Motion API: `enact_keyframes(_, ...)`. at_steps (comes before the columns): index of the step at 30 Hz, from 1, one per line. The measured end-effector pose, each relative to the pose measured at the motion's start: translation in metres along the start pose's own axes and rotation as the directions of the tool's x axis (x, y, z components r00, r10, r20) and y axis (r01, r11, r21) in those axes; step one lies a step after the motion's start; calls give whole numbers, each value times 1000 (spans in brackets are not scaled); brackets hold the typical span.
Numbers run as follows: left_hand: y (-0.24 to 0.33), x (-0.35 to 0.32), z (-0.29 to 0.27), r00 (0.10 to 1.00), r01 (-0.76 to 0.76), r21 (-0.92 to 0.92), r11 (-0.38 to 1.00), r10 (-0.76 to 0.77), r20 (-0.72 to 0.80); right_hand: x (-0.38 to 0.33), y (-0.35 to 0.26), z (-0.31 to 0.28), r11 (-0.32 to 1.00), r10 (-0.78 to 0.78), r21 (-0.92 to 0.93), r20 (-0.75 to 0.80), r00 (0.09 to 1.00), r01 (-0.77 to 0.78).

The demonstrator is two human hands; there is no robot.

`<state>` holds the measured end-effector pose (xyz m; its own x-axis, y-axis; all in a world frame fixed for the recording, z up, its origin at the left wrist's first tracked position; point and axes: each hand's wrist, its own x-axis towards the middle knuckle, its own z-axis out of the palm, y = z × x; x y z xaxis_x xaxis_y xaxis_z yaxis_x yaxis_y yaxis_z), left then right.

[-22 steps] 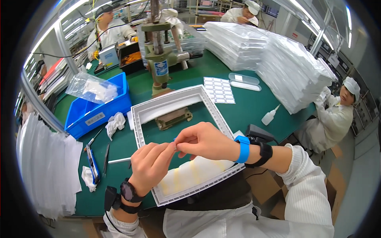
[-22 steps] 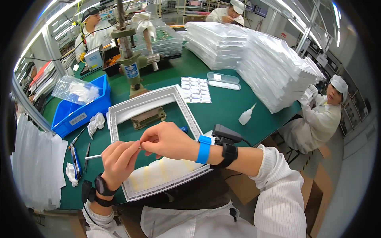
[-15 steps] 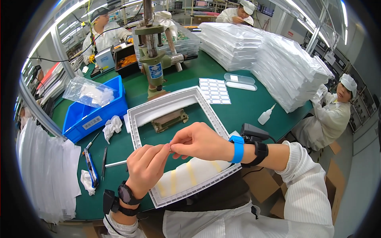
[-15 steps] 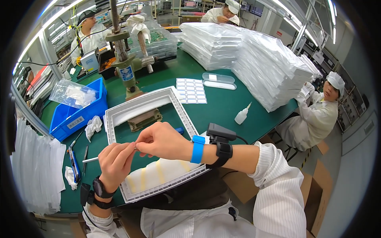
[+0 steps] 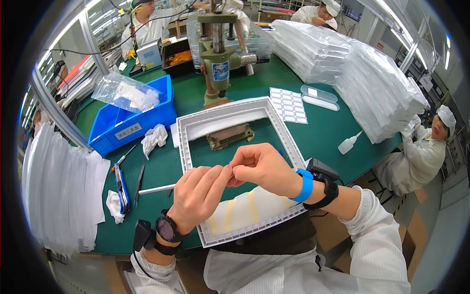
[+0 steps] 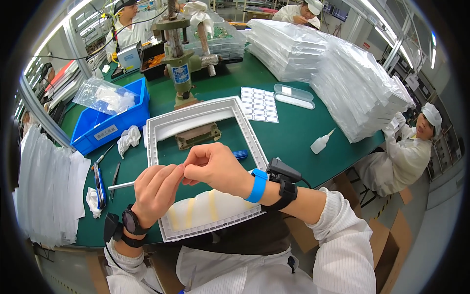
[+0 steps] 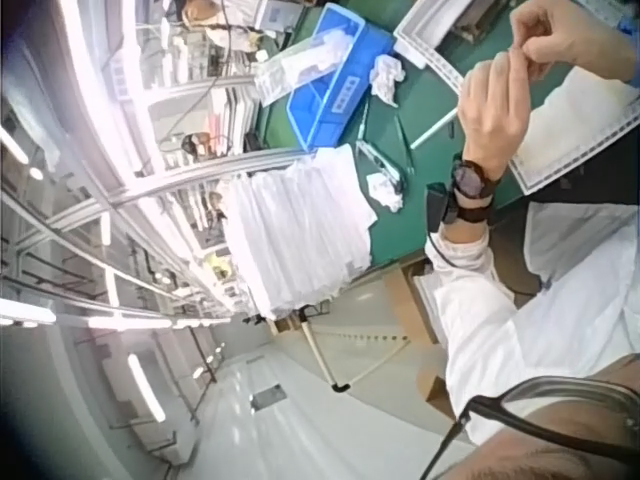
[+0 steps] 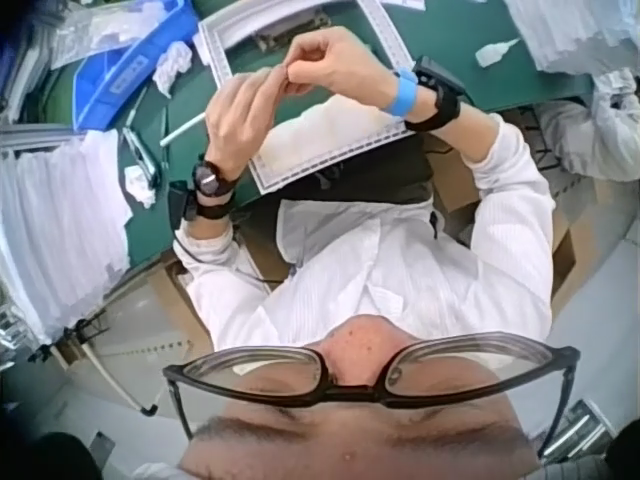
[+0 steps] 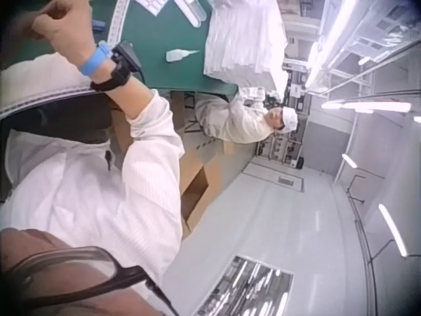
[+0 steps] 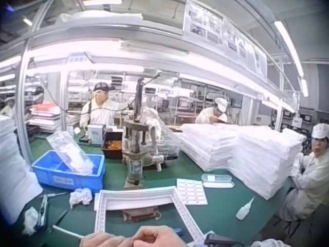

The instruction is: Apply glue and protective film to a plastic frame assembly at a factory workstation.

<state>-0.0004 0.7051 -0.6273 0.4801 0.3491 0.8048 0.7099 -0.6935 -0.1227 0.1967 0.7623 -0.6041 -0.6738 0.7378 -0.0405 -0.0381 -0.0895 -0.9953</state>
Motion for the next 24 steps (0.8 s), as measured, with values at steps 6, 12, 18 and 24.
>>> enact_keyframes(6, -1, -1, 2, 996, 53, -47, 998, -56, -73, 0, -2, 8, 995, -13, 101, -40, 999, 17)
enact_keyframes(12, 0, -2, 5, 981, 140, -130, 982, -155, -115, -2, 0, 8, 973, -158, -184, -92, 983, 139)
enact_keyframes(18, 0, -3, 6, 980, 92, -86, 992, -106, -167, -1, -4, 11, 980, -168, -118, -75, 983, 158)
enact_keyframes(24, 5, 2, 2, 967, 52, -122, 991, -81, -240, 1, -9, 15, 997, -78, -32, -69, 995, 76)
